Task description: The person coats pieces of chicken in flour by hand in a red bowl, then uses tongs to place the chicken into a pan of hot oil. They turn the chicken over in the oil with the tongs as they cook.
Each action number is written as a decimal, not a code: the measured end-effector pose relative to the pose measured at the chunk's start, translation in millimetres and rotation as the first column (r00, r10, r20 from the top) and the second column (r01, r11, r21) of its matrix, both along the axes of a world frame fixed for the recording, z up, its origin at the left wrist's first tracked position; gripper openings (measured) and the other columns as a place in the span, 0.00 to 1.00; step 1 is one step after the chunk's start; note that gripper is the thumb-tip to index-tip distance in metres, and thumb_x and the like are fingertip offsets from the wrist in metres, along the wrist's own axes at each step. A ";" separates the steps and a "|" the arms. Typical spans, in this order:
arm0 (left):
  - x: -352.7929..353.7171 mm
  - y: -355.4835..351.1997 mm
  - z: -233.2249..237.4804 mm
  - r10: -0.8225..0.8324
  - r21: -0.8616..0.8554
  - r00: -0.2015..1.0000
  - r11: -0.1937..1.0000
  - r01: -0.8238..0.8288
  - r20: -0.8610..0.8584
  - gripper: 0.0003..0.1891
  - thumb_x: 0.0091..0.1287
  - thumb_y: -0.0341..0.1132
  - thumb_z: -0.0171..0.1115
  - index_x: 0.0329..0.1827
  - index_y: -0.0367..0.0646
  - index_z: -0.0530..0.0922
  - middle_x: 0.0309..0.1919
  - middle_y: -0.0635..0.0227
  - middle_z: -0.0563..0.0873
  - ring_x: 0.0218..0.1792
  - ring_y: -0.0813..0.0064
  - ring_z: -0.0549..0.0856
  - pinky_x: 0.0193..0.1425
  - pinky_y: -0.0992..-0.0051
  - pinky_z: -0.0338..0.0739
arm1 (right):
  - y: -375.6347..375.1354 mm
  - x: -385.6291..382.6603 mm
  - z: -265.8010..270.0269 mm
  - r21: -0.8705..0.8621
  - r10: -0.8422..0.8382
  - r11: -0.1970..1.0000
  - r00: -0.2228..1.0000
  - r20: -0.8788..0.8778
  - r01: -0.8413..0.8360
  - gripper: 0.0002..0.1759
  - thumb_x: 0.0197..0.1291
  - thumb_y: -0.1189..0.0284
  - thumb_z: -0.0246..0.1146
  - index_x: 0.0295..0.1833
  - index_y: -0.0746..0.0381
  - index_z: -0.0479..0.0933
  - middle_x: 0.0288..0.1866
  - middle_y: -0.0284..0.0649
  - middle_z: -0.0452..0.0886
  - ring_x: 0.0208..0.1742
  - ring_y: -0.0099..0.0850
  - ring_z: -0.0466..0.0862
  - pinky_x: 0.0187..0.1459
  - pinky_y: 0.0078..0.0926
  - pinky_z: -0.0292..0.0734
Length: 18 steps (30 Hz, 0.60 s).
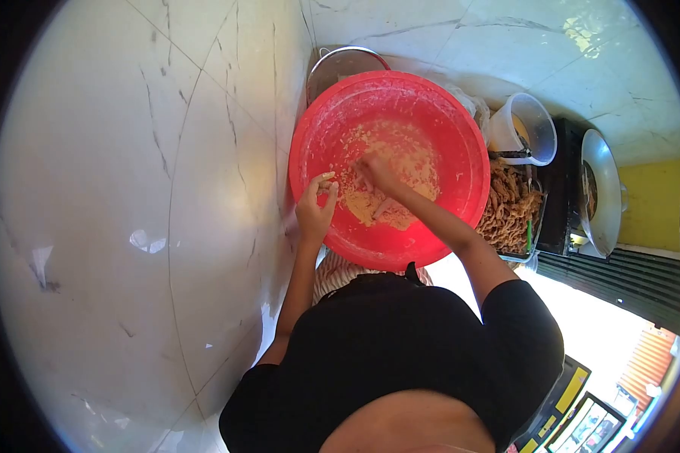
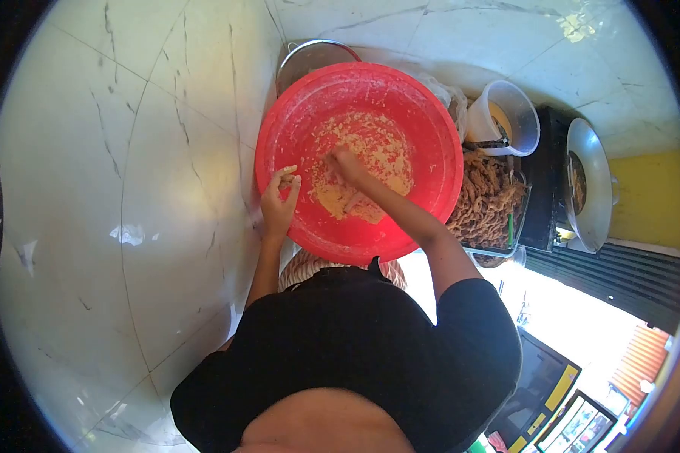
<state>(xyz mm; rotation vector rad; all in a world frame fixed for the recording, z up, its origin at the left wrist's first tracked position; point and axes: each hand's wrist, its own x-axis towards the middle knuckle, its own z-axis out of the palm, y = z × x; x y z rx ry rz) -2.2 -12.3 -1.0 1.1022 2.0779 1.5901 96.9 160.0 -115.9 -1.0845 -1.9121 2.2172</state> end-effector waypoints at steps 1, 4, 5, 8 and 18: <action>1.0 0.1 1.0 0.002 0.000 1.000 1.000 -0.002 0.009 0.10 0.58 0.31 0.59 0.43 0.40 0.76 0.29 0.64 0.82 0.30 0.76 0.81 0.36 0.78 0.74 | 9.2 -3.4 5.2 -0.169 -0.226 0.964 0.968 -0.110 0.205 0.12 0.54 0.70 0.56 0.35 0.69 0.71 0.32 0.52 0.74 0.29 0.42 0.76 0.33 0.34 0.72; 0.2 0.0 1.2 -0.009 -0.021 1.000 1.000 0.009 0.016 0.10 0.59 0.31 0.59 0.43 0.40 0.76 0.29 0.64 0.82 0.30 0.76 0.81 0.36 0.78 0.74 | 17.5 -5.4 22.2 0.208 -0.240 0.939 0.956 -0.170 0.272 0.07 0.54 0.73 0.56 0.32 0.67 0.72 0.31 0.48 0.75 0.30 0.41 0.76 0.34 0.32 0.72; 0.6 -0.6 0.9 -0.012 -0.027 1.000 1.000 0.012 0.020 0.10 0.59 0.31 0.59 0.43 0.40 0.76 0.29 0.64 0.82 0.30 0.76 0.81 0.36 0.78 0.74 | 15.6 -4.6 22.6 0.694 -0.049 0.717 0.998 -0.046 0.067 0.05 0.54 0.75 0.56 0.30 0.66 0.73 0.30 0.46 0.75 0.31 0.41 0.76 0.35 0.32 0.72; 0.0 0.4 1.6 -0.007 -0.016 1.000 1.000 0.007 -0.002 0.10 0.59 0.31 0.59 0.42 0.39 0.76 0.30 0.64 0.82 0.31 0.75 0.81 0.37 0.78 0.74 | 5.4 -3.1 -13.6 0.888 0.386 0.456 0.913 -0.131 -0.066 0.06 0.52 0.74 0.57 0.27 0.65 0.74 0.31 0.45 0.74 0.34 0.41 0.75 0.38 0.33 0.71; 1.7 -2.6 -1.4 -0.011 0.015 0.997 1.000 0.010 0.075 0.10 0.63 0.34 0.54 0.42 0.38 0.77 0.33 0.63 0.83 0.35 0.75 0.82 0.41 0.78 0.74 | -71.3 87.0 5.3 0.697 0.522 0.377 0.762 0.384 -0.610 0.13 0.55 0.68 0.55 0.39 0.68 0.71 0.40 0.48 0.72 0.45 0.45 0.73 0.44 0.36 0.70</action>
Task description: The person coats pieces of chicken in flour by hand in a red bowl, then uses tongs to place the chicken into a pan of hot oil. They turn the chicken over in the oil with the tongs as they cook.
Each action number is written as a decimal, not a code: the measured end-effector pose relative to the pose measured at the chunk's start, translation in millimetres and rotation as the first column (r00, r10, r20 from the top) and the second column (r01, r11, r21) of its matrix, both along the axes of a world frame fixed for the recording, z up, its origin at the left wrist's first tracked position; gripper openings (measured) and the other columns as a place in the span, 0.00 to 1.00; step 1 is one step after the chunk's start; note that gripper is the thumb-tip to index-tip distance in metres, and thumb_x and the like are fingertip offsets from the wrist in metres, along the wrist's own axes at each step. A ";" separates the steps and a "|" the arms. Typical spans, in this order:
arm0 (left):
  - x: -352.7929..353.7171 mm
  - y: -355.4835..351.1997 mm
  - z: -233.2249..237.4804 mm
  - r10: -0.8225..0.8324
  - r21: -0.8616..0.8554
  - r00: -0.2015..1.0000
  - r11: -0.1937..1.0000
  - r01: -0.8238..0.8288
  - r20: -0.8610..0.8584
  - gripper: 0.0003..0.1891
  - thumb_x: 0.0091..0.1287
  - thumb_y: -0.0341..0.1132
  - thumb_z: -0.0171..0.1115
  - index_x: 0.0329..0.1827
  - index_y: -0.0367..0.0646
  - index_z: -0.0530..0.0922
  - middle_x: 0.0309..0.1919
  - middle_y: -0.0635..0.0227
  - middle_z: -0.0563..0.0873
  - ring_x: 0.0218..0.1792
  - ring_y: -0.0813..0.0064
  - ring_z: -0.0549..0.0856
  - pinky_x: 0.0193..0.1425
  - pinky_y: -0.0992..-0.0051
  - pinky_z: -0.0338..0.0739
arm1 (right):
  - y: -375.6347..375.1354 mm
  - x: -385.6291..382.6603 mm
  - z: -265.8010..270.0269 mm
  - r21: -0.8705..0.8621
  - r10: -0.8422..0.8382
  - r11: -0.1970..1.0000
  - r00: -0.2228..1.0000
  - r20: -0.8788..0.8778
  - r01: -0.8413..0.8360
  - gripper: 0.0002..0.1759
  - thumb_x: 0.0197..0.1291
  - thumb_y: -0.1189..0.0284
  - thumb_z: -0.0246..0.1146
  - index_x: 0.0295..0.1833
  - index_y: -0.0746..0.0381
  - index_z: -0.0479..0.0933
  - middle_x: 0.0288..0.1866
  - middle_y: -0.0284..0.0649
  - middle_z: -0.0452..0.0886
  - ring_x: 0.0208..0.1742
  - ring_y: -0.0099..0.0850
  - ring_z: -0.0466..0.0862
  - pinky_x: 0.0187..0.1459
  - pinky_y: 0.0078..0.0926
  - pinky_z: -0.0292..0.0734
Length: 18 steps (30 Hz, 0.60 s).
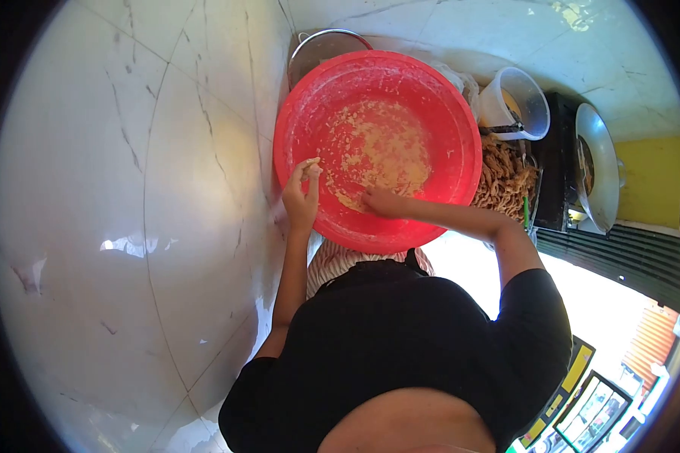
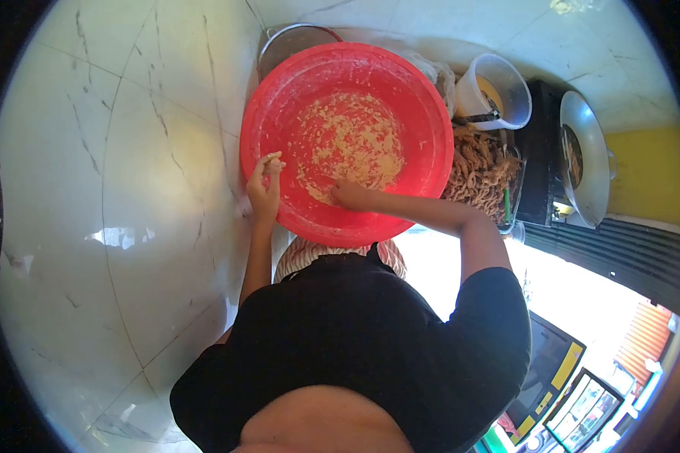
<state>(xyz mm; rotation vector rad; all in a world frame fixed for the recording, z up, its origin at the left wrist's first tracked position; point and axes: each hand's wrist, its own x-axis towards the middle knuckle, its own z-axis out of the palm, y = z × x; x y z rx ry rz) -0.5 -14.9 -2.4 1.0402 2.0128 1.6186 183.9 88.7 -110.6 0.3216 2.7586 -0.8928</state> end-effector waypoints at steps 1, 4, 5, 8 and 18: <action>-0.2 0.3 1.4 0.005 -0.018 0.998 1.000 -0.004 0.055 0.10 0.64 0.35 0.53 0.42 0.38 0.77 0.33 0.63 0.83 0.35 0.75 0.82 0.41 0.78 0.74 | -9.3 12.0 3.7 0.040 -0.026 0.999 1.000 0.010 0.026 0.14 0.55 0.68 0.55 0.41 0.68 0.71 0.41 0.49 0.72 0.45 0.46 0.74 0.44 0.37 0.71; -0.3 1.0 -4.7 0.007 -0.005 0.999 1.000 -0.007 0.051 0.12 0.65 0.37 0.51 0.42 0.38 0.77 0.33 0.63 0.83 0.35 0.75 0.82 0.41 0.78 0.74 | -4.0 9.7 27.0 -0.037 -0.020 0.999 0.976 0.219 0.029 0.17 0.53 0.68 0.55 0.45 0.68 0.70 0.42 0.51 0.73 0.43 0.48 0.76 0.43 0.39 0.73; -0.6 0.9 -5.1 0.002 -0.002 0.999 1.000 -0.002 0.052 0.12 0.65 0.37 0.51 0.42 0.38 0.77 0.33 0.63 0.83 0.35 0.75 0.82 0.41 0.78 0.74 | 2.6 6.9 38.8 -0.166 0.044 0.986 0.913 0.405 0.026 0.18 0.52 0.69 0.55 0.47 0.67 0.70 0.42 0.51 0.73 0.41 0.47 0.77 0.43 0.41 0.73; -0.6 0.3 -4.9 -0.006 -0.028 0.998 1.000 0.008 0.059 0.13 0.66 0.37 0.50 0.42 0.37 0.77 0.33 0.63 0.83 0.35 0.75 0.82 0.41 0.78 0.74 | 36.4 6.9 63.5 -0.499 -0.072 0.748 0.800 0.596 0.439 0.19 0.49 0.71 0.55 0.50 0.63 0.71 0.39 0.48 0.76 0.38 0.42 0.79 0.42 0.41 0.73; 1.3 3.9 0.3 -0.004 -0.091 1.000 0.996 0.005 0.015 0.15 0.67 0.39 0.47 0.40 0.35 0.77 0.32 0.64 0.82 0.34 0.77 0.81 0.42 0.79 0.74 | 99.4 10.9 58.0 -0.181 -0.268 0.917 0.884 0.382 0.356 0.25 0.40 0.71 0.63 0.50 0.61 0.72 0.40 0.48 0.77 0.44 0.40 0.78 0.43 0.33 0.72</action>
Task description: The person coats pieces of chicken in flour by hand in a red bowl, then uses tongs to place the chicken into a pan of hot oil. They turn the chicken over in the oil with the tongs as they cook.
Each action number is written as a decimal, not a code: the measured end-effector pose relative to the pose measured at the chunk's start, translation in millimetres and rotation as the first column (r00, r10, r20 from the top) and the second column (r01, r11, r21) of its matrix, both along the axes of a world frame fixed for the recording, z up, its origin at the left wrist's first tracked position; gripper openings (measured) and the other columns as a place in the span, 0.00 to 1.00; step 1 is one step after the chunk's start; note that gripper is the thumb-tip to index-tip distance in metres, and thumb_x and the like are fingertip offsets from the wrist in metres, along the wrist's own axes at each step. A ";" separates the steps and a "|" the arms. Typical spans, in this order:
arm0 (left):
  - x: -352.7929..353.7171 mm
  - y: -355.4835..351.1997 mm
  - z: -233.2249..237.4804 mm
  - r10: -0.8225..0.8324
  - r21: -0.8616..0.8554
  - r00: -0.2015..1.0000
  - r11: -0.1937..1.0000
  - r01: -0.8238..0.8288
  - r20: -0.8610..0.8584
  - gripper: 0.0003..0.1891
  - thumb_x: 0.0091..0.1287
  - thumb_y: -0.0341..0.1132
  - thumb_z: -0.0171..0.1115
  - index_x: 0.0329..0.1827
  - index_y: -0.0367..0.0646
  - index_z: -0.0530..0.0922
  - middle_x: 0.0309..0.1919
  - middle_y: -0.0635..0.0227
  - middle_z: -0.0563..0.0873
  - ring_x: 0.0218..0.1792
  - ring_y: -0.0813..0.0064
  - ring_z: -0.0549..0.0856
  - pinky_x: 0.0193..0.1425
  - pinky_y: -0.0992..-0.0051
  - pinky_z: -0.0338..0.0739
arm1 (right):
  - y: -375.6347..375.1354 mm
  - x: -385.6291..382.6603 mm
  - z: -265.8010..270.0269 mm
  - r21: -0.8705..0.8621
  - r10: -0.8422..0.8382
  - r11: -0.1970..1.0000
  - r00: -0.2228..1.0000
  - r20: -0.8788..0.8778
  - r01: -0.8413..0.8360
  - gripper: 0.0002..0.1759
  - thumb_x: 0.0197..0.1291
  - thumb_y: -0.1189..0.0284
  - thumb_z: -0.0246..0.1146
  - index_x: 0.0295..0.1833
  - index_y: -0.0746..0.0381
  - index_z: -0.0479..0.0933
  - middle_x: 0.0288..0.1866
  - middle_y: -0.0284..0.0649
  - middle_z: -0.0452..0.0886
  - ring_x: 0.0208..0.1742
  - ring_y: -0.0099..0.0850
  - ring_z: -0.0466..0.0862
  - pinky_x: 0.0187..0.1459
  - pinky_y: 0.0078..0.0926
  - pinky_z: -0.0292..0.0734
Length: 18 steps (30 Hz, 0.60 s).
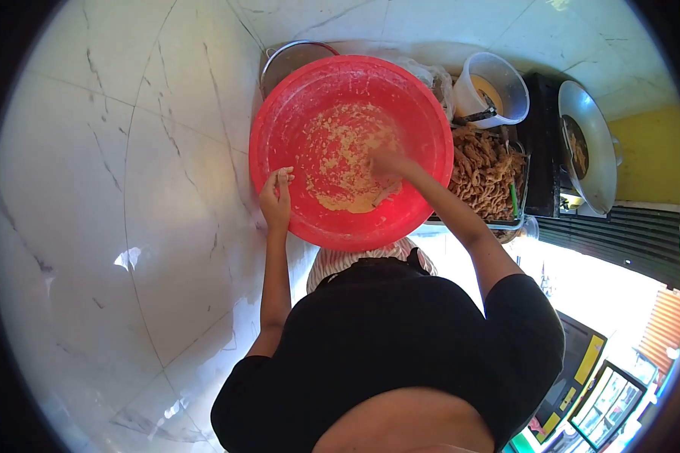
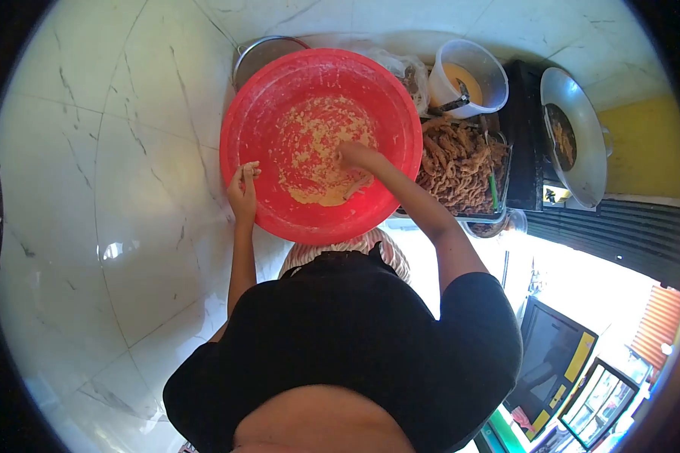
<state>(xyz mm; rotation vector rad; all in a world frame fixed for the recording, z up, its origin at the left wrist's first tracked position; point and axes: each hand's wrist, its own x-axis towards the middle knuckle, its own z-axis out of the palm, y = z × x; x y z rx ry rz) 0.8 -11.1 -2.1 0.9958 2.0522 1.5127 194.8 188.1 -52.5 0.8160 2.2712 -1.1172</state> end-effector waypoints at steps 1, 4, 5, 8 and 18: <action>0.7 0.3 0.4 0.000 -0.010 1.000 1.000 0.000 0.000 0.15 0.67 0.39 0.47 0.40 0.35 0.77 0.32 0.64 0.82 0.34 0.77 0.81 0.42 0.79 0.74 | -8.5 -0.8 2.5 0.001 0.003 1.000 1.000 -0.004 -0.003 0.25 0.40 0.71 0.63 0.50 0.61 0.72 0.40 0.48 0.77 0.44 0.40 0.78 0.43 0.33 0.72; 1.8 0.1 1.3 0.008 -0.002 1.000 1.000 -0.008 0.018 0.15 0.67 0.39 0.47 0.40 0.36 0.78 0.32 0.64 0.82 0.34 0.77 0.81 0.43 0.79 0.74 | -37.2 1.6 9.2 -0.296 -0.260 0.924 0.965 -0.028 0.240 0.35 0.38 0.71 0.66 0.58 0.58 0.64 0.45 0.44 0.75 0.43 0.42 0.78 0.41 0.35 0.75; 1.6 0.2 1.0 0.016 -0.003 1.000 1.000 -0.016 0.014 0.15 0.67 0.39 0.47 0.40 0.36 0.78 0.32 0.64 0.82 0.34 0.77 0.81 0.43 0.79 0.74 | -42.9 2.8 12.8 -0.023 0.136 0.990 0.987 -0.090 -0.139 0.36 0.41 0.69 0.65 0.59 0.58 0.61 0.49 0.48 0.71 0.45 0.44 0.76 0.43 0.36 0.73; 2.0 -0.1 -0.7 0.023 -0.020 1.000 1.000 -0.023 -0.014 0.15 0.67 0.39 0.47 0.40 0.36 0.78 0.32 0.64 0.82 0.34 0.77 0.81 0.42 0.79 0.74 | -51.2 5.9 -55.2 0.272 0.522 0.824 0.853 -0.019 -0.498 0.37 0.44 0.65 0.63 0.61 0.60 0.58 0.54 0.52 0.66 0.48 0.47 0.74 0.45 0.40 0.72; 1.6 -2.5 4.4 0.061 0.052 0.998 0.997 -0.060 -0.009 0.15 0.68 0.38 0.47 0.39 0.36 0.78 0.30 0.64 0.82 0.32 0.78 0.80 0.40 0.79 0.73 | -50.0 -8.3 -4.3 -0.402 0.394 0.845 0.919 0.024 -0.352 0.32 0.44 0.63 0.64 0.55 0.65 0.65 0.45 0.50 0.75 0.48 0.40 0.76 0.44 0.33 0.73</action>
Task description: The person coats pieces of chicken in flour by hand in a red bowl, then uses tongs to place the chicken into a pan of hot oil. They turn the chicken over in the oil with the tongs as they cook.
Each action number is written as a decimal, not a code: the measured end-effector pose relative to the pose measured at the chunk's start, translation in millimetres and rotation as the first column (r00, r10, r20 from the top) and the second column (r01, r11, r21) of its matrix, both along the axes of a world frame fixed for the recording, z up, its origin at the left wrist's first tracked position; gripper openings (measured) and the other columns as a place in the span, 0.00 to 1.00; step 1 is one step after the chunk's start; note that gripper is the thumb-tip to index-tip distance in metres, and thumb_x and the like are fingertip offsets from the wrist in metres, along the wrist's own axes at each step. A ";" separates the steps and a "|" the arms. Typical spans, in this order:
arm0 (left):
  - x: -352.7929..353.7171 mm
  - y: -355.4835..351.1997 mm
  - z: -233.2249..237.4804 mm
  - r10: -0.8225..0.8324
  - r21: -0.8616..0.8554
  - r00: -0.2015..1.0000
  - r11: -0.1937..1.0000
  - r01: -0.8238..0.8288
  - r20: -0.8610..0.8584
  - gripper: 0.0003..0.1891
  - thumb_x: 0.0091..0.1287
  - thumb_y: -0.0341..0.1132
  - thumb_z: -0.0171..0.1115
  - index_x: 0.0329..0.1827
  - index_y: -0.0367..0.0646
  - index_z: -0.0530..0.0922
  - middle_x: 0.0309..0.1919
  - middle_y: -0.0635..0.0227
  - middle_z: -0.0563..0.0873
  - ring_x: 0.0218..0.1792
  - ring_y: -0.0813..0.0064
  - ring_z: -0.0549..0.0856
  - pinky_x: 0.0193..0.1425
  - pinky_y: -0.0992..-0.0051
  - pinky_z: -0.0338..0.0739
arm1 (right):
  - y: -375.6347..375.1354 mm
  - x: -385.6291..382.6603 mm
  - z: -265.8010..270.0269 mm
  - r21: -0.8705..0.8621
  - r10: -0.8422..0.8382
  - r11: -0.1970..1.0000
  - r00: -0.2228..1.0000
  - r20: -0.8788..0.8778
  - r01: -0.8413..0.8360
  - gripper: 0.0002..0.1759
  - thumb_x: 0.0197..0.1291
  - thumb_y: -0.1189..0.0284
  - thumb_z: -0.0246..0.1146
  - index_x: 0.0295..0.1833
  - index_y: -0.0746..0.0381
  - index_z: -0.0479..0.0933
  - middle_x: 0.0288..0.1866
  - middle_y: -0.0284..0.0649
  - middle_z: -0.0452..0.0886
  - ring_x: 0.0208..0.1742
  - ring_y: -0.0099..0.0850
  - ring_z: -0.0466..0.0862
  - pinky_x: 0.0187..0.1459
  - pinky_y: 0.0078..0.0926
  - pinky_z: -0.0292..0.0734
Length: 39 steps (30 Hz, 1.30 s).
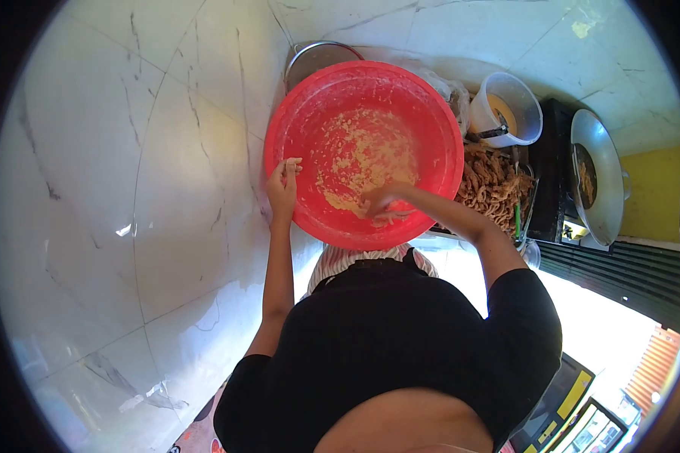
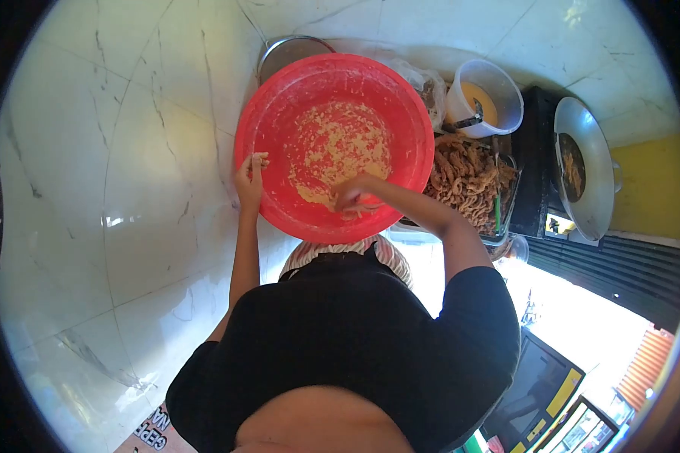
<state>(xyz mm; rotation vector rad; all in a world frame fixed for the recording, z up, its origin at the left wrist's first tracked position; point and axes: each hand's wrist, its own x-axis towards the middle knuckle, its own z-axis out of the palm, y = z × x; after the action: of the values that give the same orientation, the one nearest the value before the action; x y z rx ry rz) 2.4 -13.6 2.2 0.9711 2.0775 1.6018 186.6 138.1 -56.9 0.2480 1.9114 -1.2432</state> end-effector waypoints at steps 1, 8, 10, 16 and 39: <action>0.7 -1.0 2.0 -0.001 -0.006 1.000 1.000 0.001 0.006 0.15 0.67 0.38 0.47 0.39 0.36 0.78 0.30 0.64 0.82 0.32 0.78 0.80 0.40 0.79 0.73 | 7.7 -0.7 7.9 -0.005 0.004 1.000 1.000 0.000 -0.004 0.32 0.44 0.63 0.64 0.55 0.65 0.65 0.45 0.50 0.75 0.48 0.40 0.76 0.44 0.33 0.73; -1.1 -1.8 0.4 -0.046 -0.019 0.999 0.999 0.046 -0.004 0.16 0.68 0.39 0.47 0.39 0.35 0.78 0.30 0.66 0.82 0.33 0.80 0.79 0.41 0.80 0.73 | 63.3 6.6 -2.3 0.106 -0.573 0.687 0.625 -0.530 0.719 0.22 0.48 0.71 0.61 0.51 0.63 0.72 0.39 0.46 0.79 0.40 0.36 0.80 0.39 0.30 0.73; -1.5 -0.8 -2.4 -0.034 -0.012 0.999 0.999 0.034 0.018 0.16 0.68 0.39 0.47 0.40 0.35 0.78 0.31 0.66 0.82 0.33 0.80 0.79 0.41 0.80 0.73 | 53.8 12.9 -0.7 -0.066 -0.701 0.598 0.482 -0.526 0.799 0.18 0.48 0.74 0.59 0.48 0.63 0.73 0.37 0.45 0.79 0.39 0.35 0.80 0.38 0.29 0.73; -1.7 2.0 2.2 -0.084 -0.089 0.996 0.993 0.082 -0.008 0.16 0.68 0.40 0.47 0.40 0.36 0.78 0.32 0.66 0.82 0.35 0.80 0.79 0.42 0.80 0.73 | 6.2 36.2 3.4 0.012 -0.622 0.570 0.440 -0.648 0.822 0.15 0.48 0.80 0.55 0.44 0.63 0.75 0.31 0.43 0.77 0.35 0.32 0.80 0.34 0.28 0.74; 158.3 115.2 35.2 -0.623 -0.046 0.731 0.752 0.658 0.280 0.20 0.66 0.43 0.50 0.52 0.35 0.70 0.45 0.62 0.78 0.47 0.72 0.77 0.52 0.74 0.70 | -8.4 271.2 74.4 -0.035 -0.368 -0.420 -0.205 -0.907 0.907 0.13 0.52 0.74 0.55 0.45 0.61 0.75 0.48 0.46 0.74 0.53 0.43 0.71 0.54 0.35 0.67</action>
<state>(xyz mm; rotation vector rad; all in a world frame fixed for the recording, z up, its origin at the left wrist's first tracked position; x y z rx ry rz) 160.7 101.7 37.4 1.1953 1.4203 1.1153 457.8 129.7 17.5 2.8137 2.7757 -0.9315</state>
